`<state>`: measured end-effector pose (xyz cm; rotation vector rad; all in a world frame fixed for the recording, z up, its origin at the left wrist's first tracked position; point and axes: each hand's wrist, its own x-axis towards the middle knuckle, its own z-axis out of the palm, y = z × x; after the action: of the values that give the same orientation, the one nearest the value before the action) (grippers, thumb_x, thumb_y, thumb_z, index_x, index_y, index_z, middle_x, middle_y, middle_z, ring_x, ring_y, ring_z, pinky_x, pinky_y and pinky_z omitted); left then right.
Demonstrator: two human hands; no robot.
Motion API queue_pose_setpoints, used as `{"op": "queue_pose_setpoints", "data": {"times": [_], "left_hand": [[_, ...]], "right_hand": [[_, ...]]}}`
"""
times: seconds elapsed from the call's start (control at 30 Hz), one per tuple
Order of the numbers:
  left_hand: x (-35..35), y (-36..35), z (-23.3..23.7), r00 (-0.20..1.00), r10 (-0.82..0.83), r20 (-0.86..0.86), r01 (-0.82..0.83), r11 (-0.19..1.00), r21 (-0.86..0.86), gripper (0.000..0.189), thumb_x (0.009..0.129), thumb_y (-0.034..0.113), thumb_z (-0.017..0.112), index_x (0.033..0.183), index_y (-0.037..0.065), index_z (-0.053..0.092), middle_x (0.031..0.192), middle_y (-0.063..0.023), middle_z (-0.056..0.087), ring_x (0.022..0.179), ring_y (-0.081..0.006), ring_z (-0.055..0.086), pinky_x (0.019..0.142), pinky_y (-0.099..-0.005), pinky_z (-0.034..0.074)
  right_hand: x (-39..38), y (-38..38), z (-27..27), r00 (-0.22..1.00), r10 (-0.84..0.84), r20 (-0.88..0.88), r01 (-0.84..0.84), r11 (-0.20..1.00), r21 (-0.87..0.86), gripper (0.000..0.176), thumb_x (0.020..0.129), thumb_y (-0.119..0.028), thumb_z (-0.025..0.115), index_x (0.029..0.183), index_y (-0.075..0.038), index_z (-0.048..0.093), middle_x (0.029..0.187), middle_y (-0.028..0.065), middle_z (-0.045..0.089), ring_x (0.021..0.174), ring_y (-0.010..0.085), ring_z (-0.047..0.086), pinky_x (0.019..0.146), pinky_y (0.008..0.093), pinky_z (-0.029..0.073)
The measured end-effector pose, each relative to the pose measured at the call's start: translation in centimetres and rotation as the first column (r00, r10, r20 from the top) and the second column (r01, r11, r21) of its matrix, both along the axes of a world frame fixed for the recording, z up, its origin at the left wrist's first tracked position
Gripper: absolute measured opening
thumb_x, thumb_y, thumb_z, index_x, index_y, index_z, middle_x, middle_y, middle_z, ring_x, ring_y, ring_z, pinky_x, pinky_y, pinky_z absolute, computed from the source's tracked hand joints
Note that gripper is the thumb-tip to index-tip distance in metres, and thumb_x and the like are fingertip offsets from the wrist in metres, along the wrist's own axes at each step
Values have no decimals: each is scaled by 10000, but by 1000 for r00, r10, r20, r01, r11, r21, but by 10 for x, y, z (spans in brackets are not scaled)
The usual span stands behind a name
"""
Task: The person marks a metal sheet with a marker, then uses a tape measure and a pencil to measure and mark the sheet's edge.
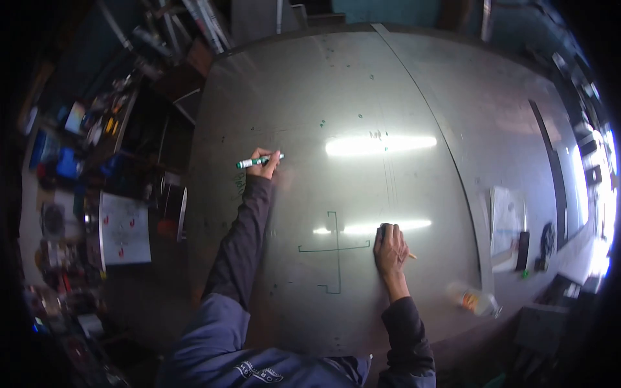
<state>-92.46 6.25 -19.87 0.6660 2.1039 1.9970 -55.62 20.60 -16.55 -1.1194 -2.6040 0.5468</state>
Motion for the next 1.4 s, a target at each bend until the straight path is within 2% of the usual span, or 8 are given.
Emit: {"op": "queue_pose_setpoints", "data": {"times": [0.13, 0.27, 0.4, 0.53, 0.6, 0.9, 1.33, 1.4], "left_hand": [[42, -35, 2, 992, 126, -2, -126, 986, -109, 278, 834, 183, 751, 787, 61, 505, 669, 1, 585, 603, -53, 525, 566, -219, 430], [57, -39, 3, 969, 236, -69, -245, 953, -180, 309, 806, 187, 761, 734, 65, 487, 642, 41, 508, 597, -41, 448, 541, -234, 393], [52, -35, -8, 975, 188, -120, -201, 974, -107, 288, 813, 176, 749, 739, 62, 495, 652, 36, 520, 604, -46, 461, 548, -233, 400], [56, -24, -5, 974, 225, -32, -226, 947, -228, 252, 822, 171, 740, 780, 53, 521, 670, 24, 534, 622, -61, 490, 585, -246, 438], [55, -20, -1, 968, 237, -80, -244, 964, -100, 231, 809, 165, 755, 836, 44, 560, 721, 7, 584, 644, -62, 518, 600, -246, 452], [45, -19, -7, 949, 276, -155, -300, 940, -164, 273, 824, 86, 718, 741, 56, 459, 646, 34, 488, 594, -39, 443, 547, -225, 401], [38, -27, -10, 954, 252, -165, -290, 918, -271, 259, 806, 144, 726, 741, 50, 493, 604, -15, 541, 553, -85, 515, 523, -271, 433], [40, -22, -10, 952, 282, -118, -300, 938, -173, 256, 800, 142, 729, 740, 47, 499, 600, -21, 548, 546, -89, 524, 521, -271, 436]], "right_hand": [[-4, 90, -20, 978, 209, -3, -208, 973, 104, 209, 875, -75, 488, 1077, -55, 537, 1052, 185, 617, 938, 371, 623, 739, 457, 494], [-61, 132, 0, 996, 89, -3, -88, 987, 134, 154, 926, -178, 523, 1041, -84, 562, 952, 99, 615, 914, 287, 598, 747, 423, 461], [-73, 131, -7, 989, 113, -100, -91, 975, 200, 114, 901, -165, 554, 974, -79, 569, 881, 88, 591, 868, 271, 589, 717, 394, 443], [-74, 128, -1, 991, 100, -87, -83, 980, 179, 96, 893, -134, 554, 962, -70, 571, 878, 93, 591, 849, 279, 585, 719, 400, 442], [-82, 129, 0, 989, 101, -105, -81, 980, 181, 94, 893, -128, 551, 961, -66, 570, 876, 95, 591, 843, 284, 583, 719, 405, 443], [-79, 132, -4, 989, 86, -117, -67, 986, 155, 116, 889, -131, 552, 971, -50, 567, 850, 104, 582, 794, 294, 586, 696, 407, 451], [-79, 131, -5, 992, 74, -100, -60, 990, 129, 110, 884, -133, 551, 968, -62, 556, 857, 95, 582, 808, 286, 589, 701, 408, 452], [-79, 132, -6, 992, 71, -104, -58, 990, 125, 108, 884, -133, 551, 964, -60, 555, 855, 96, 581, 807, 287, 589, 700, 409, 451]]}}
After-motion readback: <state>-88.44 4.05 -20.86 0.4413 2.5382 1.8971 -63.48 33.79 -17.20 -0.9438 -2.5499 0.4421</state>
